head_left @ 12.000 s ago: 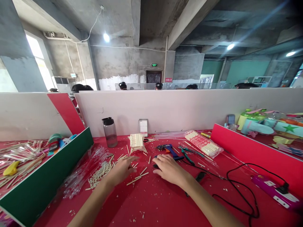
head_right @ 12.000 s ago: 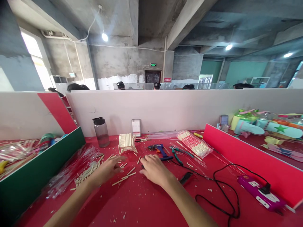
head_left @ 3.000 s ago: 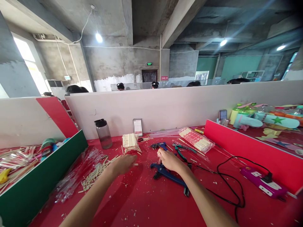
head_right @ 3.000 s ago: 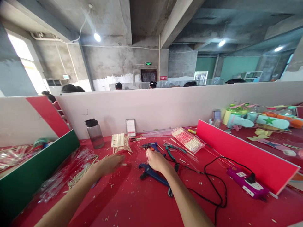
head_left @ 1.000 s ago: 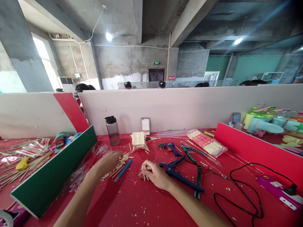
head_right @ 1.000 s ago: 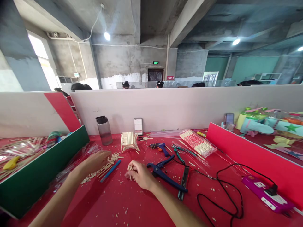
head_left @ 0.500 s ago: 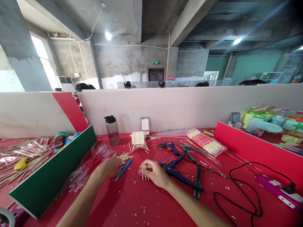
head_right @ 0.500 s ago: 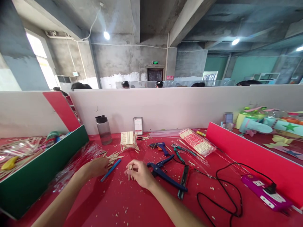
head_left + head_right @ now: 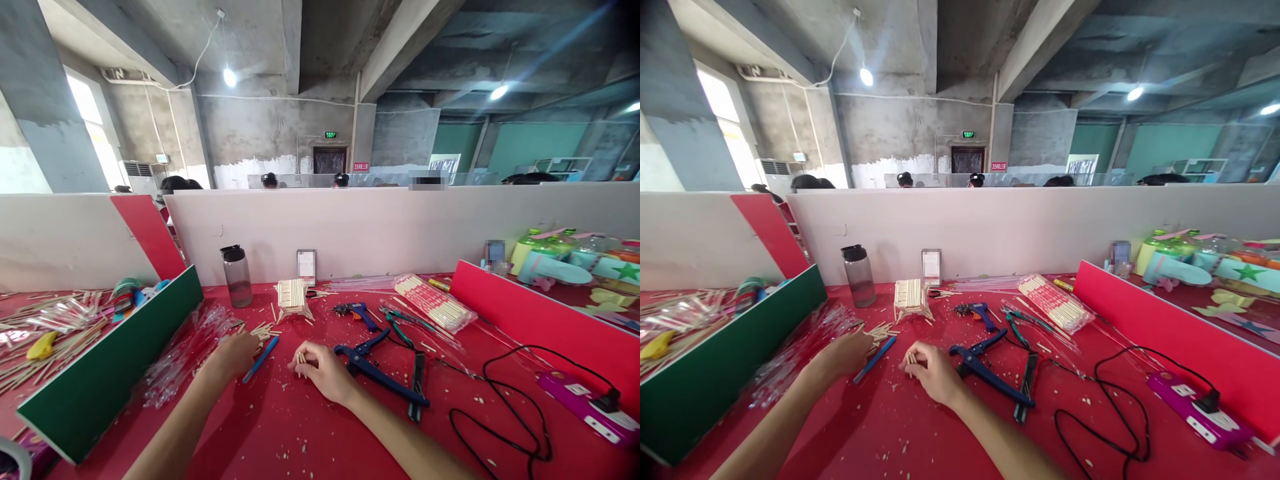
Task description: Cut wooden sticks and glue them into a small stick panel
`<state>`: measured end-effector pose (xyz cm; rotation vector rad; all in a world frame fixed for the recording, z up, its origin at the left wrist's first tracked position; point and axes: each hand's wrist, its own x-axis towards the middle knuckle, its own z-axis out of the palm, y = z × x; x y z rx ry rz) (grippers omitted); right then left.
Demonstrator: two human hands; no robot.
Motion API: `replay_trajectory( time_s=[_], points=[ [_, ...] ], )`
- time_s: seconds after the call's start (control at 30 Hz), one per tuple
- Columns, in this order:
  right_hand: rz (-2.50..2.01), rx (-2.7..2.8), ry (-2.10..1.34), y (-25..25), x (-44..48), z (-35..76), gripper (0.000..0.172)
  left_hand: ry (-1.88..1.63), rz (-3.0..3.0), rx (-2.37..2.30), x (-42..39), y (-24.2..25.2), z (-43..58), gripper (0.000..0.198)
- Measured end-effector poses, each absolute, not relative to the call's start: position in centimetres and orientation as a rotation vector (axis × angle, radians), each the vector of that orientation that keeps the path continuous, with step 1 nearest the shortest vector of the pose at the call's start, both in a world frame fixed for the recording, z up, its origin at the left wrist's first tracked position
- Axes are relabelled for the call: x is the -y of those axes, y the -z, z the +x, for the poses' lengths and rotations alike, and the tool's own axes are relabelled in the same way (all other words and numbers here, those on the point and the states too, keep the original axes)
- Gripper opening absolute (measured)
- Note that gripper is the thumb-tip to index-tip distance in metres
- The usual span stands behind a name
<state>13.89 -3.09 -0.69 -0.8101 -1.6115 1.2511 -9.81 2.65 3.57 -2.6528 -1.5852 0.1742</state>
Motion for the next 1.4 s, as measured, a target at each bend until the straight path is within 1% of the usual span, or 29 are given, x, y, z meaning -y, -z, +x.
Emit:
replay_trajectory(
  time_s=[0.07,0.17,0.3,0.4,0.53,0.67,0.7,0.77,0.83,0.9,1.03,1.17,1.4],
  points=[
    [-0.838,1.596,-1.248,0.9,3.1,13.8,0.026,-0.237,-2.61,1.63,-2.7,-3.8,-10.0,0.019],
    [-0.872,1.6,-1.222,1.0,3.1,13.8,0.037,-0.288,-2.597,1.66,-2.6,-4.6,-10.5,0.018],
    [-0.857,1.581,-1.183,0.5,3.1,13.8,0.04,-0.292,-2.619,1.666,-2.3,-5.7,-11.5,0.018],
    [-0.878,1.497,-1.206,0.4,3.0,13.8,0.046,-0.262,-2.616,1.652,-2.1,-6.5,-11.7,0.017],
    [-0.886,1.425,-1.246,1.1,2.5,13.7,0.055,-0.101,-2.687,1.54,-1.4,-7.6,-10.6,0.024],
    [-0.85,1.301,-1.358,1.4,2.1,13.8,0.069,0.187,-2.961,1.343,0.0,-8.3,-8.4,0.029],
    [-0.83,1.249,-1.382,1.2,2.1,13.9,0.071,0.279,-3.01,1.269,0.3,-8.2,-7.8,0.031],
    [-0.801,1.14,-1.42,0.5,2.3,14.2,0.073,0.392,-3.087,1.103,0.8,-7.7,-6.6,0.052],
    [-0.784,1.051,-1.461,-0.3,2.5,14.4,0.075,0.419,-3.111,1.017,1.0,-6.6,-5.6,0.072],
    [-0.76,0.979,-1.502,-0.9,2.8,14.6,0.079,0.445,-3.087,1.029,0.8,-5.4,-5.0,0.076],
    [-0.71,0.891,-1.546,-1.1,2.9,14.4,0.076,0.515,-3.085,1.018,0.7,-3.9,-4.3,0.075],
    [-0.675,0.85,-1.556,-0.7,2.7,14.2,0.073,0.6,-3.087,1.0,1.1,-3.9,-3.9,0.072],
    [-0.665,0.884,-1.589,-0.5,2.8,14.3,0.075,0.469,-3.09,0.985,1.4,-4.1,-3.8,0.076]
  ],
)
